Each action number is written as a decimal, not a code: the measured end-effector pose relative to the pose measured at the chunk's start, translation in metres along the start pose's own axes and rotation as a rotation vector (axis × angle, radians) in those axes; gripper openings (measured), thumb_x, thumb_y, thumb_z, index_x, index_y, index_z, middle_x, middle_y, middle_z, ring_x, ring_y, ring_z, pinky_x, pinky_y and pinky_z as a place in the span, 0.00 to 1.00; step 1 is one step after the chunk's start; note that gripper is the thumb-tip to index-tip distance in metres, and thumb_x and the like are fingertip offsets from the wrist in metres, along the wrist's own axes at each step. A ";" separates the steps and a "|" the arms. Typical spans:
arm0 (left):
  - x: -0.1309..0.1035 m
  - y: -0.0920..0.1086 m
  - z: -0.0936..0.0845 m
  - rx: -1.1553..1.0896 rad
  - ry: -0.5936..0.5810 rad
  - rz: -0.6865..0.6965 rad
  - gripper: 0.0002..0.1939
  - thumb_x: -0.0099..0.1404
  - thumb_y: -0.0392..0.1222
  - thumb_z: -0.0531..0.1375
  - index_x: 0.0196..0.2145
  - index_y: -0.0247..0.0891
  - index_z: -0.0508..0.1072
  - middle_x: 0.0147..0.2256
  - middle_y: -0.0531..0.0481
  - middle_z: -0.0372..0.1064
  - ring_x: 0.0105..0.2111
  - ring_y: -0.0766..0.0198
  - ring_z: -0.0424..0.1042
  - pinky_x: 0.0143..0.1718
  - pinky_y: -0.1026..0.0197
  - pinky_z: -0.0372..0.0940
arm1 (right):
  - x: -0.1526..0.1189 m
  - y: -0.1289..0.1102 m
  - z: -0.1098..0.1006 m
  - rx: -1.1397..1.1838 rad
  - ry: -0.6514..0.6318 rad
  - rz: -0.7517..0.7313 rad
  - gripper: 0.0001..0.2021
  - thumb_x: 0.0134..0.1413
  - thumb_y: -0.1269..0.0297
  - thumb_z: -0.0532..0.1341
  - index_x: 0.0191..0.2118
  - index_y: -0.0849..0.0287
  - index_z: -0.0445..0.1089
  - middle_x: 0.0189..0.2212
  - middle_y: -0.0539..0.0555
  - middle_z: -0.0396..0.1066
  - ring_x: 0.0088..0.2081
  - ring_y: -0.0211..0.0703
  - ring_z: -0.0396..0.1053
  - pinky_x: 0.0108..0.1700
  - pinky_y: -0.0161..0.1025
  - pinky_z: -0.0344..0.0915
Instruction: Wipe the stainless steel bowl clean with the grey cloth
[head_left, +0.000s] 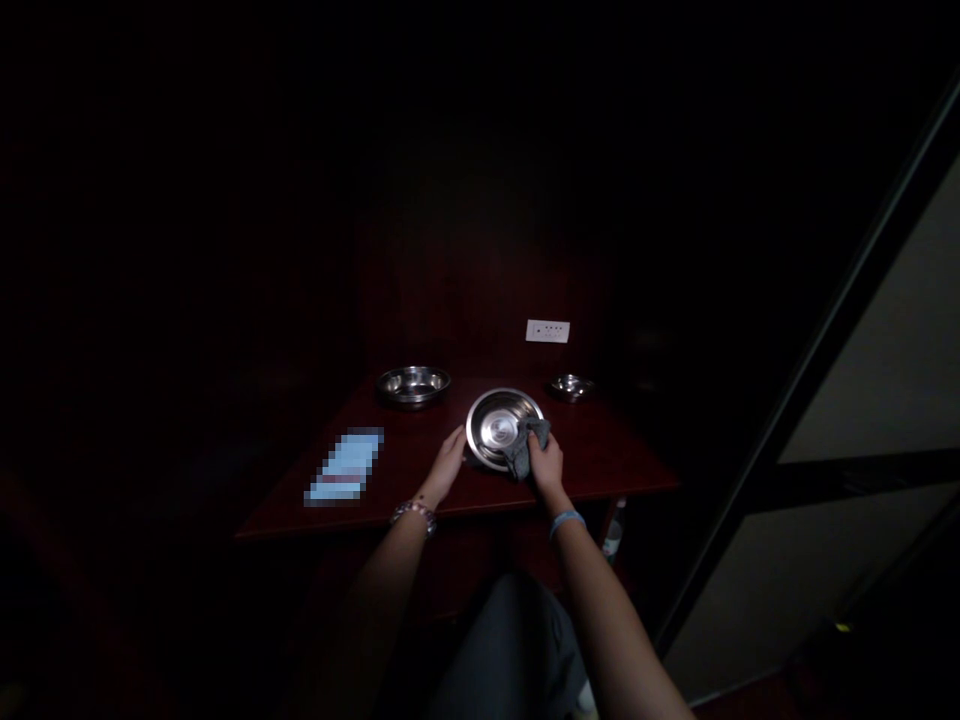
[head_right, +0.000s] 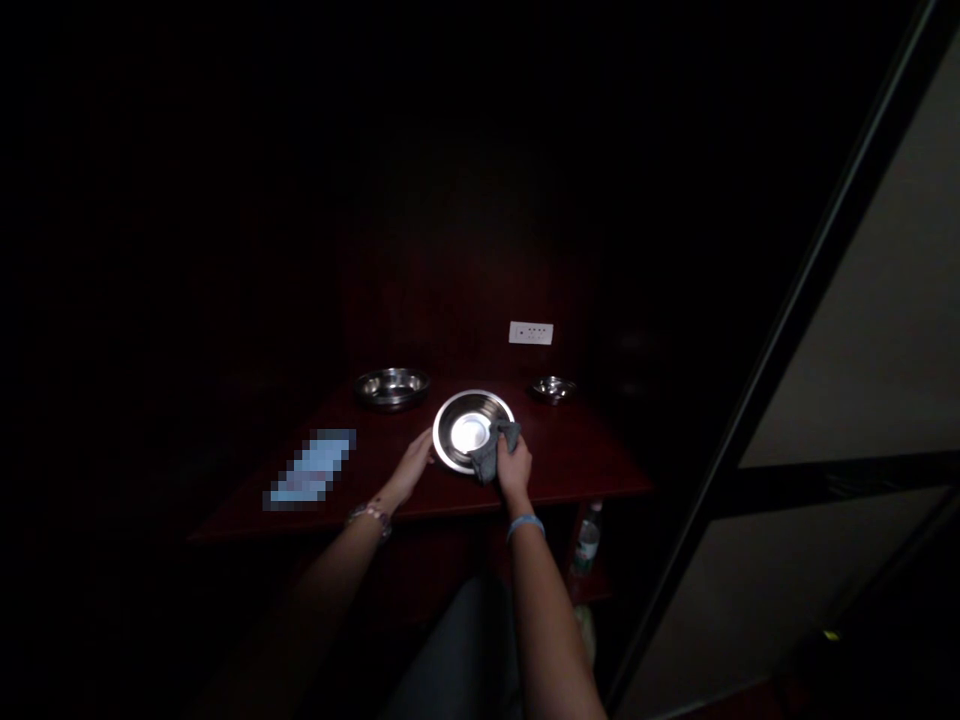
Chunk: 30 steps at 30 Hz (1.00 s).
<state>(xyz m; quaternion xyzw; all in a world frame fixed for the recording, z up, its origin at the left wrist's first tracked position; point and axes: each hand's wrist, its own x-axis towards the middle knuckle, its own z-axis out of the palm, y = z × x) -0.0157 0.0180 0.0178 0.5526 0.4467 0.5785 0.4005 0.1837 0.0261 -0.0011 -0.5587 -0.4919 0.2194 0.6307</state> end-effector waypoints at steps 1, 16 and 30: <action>0.001 -0.001 0.000 -0.001 0.007 -0.004 0.31 0.67 0.64 0.54 0.53 0.35 0.75 0.47 0.39 0.77 0.41 0.56 0.72 0.38 0.59 0.65 | 0.000 0.000 0.000 0.000 0.000 -0.001 0.16 0.59 0.54 0.60 0.44 0.59 0.78 0.42 0.61 0.81 0.45 0.52 0.78 0.48 0.41 0.70; -0.005 0.007 0.001 -0.014 -0.010 -0.015 0.30 0.69 0.61 0.54 0.57 0.36 0.74 0.52 0.41 0.76 0.44 0.56 0.73 0.35 0.61 0.64 | -0.001 -0.002 -0.001 -0.022 -0.001 0.008 0.16 0.59 0.53 0.60 0.43 0.59 0.78 0.41 0.61 0.81 0.44 0.52 0.78 0.47 0.40 0.69; -0.003 0.004 0.001 0.036 0.008 -0.017 0.27 0.71 0.58 0.51 0.50 0.36 0.78 0.41 0.42 0.79 0.40 0.56 0.73 0.34 0.60 0.64 | 0.000 0.001 -0.001 -0.029 -0.003 -0.002 0.16 0.59 0.52 0.59 0.43 0.58 0.78 0.41 0.60 0.81 0.44 0.51 0.78 0.46 0.39 0.69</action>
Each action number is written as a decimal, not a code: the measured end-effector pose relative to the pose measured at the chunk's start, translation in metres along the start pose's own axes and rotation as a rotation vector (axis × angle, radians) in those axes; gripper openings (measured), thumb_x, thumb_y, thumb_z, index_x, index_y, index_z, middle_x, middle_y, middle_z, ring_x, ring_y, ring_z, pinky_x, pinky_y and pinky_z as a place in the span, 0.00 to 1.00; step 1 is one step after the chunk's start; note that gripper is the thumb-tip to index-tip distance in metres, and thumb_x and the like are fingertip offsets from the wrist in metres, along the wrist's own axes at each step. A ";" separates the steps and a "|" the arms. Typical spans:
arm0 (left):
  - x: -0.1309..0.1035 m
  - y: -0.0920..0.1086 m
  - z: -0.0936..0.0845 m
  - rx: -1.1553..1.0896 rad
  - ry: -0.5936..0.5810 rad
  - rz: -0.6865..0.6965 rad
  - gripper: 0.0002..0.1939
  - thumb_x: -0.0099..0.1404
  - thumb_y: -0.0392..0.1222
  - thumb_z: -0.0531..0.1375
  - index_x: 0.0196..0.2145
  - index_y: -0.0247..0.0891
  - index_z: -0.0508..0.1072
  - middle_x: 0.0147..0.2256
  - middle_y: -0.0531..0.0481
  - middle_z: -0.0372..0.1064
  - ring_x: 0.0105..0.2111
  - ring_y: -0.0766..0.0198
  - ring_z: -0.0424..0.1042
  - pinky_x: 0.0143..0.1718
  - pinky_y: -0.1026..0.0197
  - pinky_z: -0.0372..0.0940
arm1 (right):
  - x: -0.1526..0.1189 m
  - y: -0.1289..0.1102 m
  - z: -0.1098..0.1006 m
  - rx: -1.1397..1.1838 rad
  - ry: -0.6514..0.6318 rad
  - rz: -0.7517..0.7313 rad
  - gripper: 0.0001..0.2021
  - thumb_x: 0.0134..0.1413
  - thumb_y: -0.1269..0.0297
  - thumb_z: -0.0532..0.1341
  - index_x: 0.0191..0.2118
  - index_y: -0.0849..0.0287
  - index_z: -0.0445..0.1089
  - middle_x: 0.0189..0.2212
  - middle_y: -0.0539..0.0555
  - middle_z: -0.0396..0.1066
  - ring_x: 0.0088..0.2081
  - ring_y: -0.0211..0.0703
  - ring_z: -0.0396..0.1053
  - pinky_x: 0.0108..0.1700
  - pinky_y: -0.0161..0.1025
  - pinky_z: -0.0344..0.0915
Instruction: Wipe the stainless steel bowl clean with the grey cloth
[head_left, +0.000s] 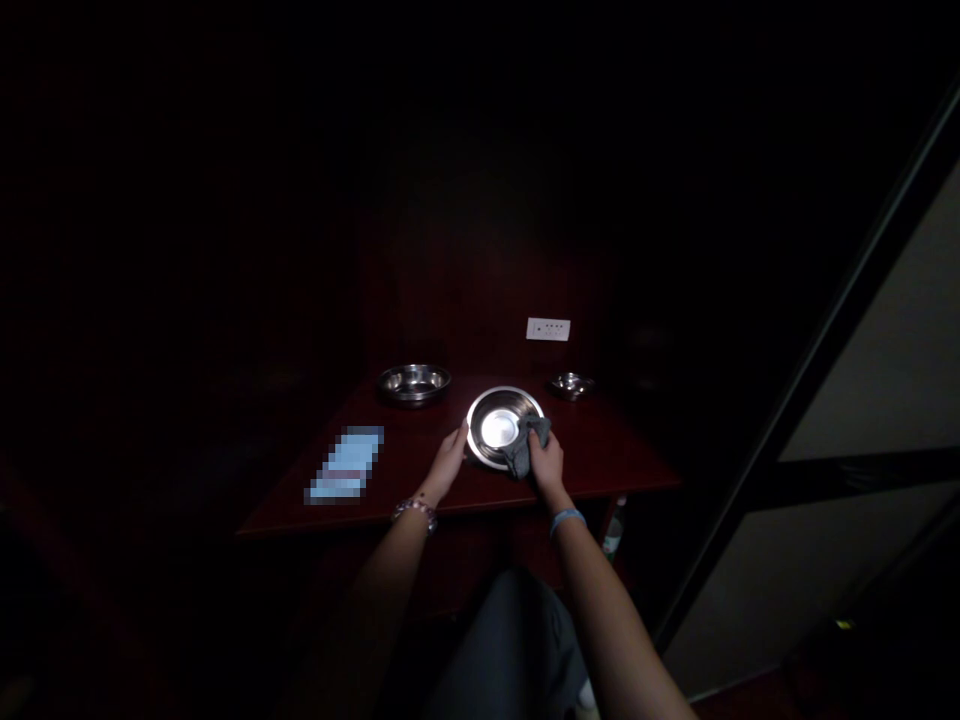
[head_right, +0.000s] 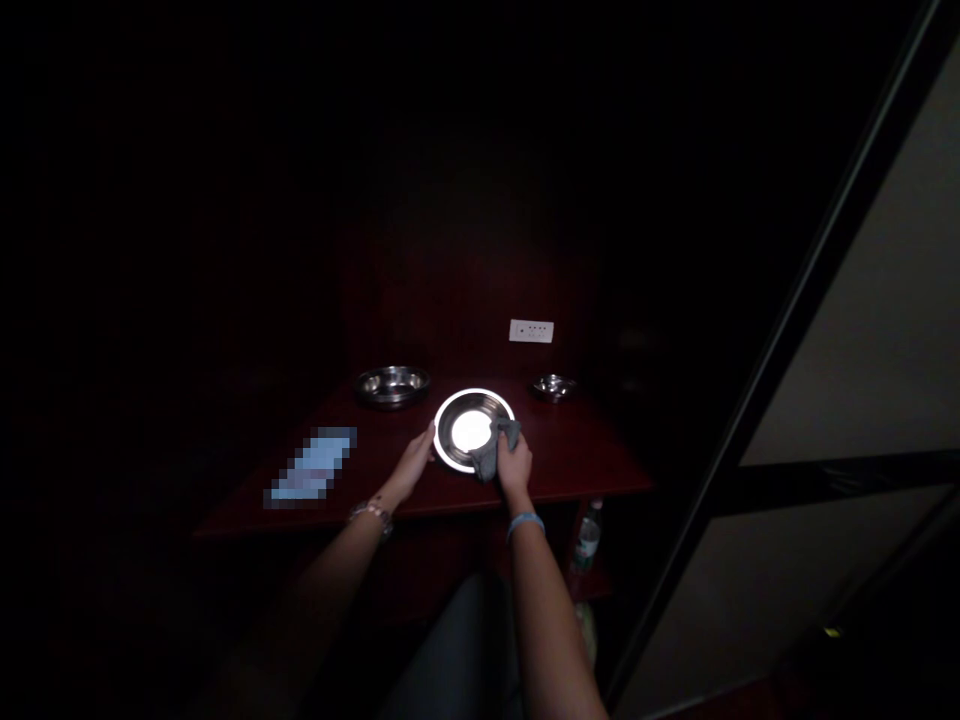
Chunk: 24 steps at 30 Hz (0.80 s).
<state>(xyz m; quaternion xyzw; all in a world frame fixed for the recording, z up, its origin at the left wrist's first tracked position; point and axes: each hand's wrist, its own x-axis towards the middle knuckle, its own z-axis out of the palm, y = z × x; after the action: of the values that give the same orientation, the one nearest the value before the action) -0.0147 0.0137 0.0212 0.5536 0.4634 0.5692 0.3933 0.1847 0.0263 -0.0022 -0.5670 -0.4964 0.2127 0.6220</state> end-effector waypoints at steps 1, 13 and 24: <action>0.000 0.000 0.000 0.004 0.002 -0.001 0.27 0.71 0.58 0.51 0.49 0.35 0.78 0.40 0.43 0.79 0.39 0.57 0.72 0.34 0.60 0.64 | 0.000 0.000 0.000 -0.003 -0.001 0.001 0.17 0.59 0.52 0.59 0.43 0.58 0.78 0.41 0.60 0.81 0.44 0.52 0.78 0.46 0.39 0.69; -0.001 0.003 0.000 -0.001 0.002 -0.002 0.29 0.64 0.67 0.54 0.34 0.36 0.78 0.28 0.46 0.75 0.34 0.56 0.71 0.32 0.59 0.62 | 0.000 0.000 0.000 0.008 -0.010 0.003 0.18 0.60 0.52 0.58 0.45 0.59 0.77 0.43 0.60 0.81 0.46 0.51 0.78 0.48 0.39 0.69; 0.001 -0.002 -0.001 0.003 -0.013 0.007 0.32 0.62 0.71 0.54 0.33 0.35 0.77 0.27 0.47 0.75 0.31 0.59 0.70 0.32 0.60 0.61 | 0.000 0.001 0.001 0.032 -0.013 -0.010 0.17 0.60 0.52 0.59 0.45 0.58 0.77 0.43 0.60 0.81 0.46 0.51 0.78 0.48 0.39 0.69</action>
<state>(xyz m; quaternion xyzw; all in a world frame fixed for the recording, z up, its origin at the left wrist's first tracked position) -0.0156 0.0155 0.0200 0.5594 0.4596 0.5666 0.3934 0.1840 0.0269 -0.0033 -0.5530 -0.4996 0.2212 0.6290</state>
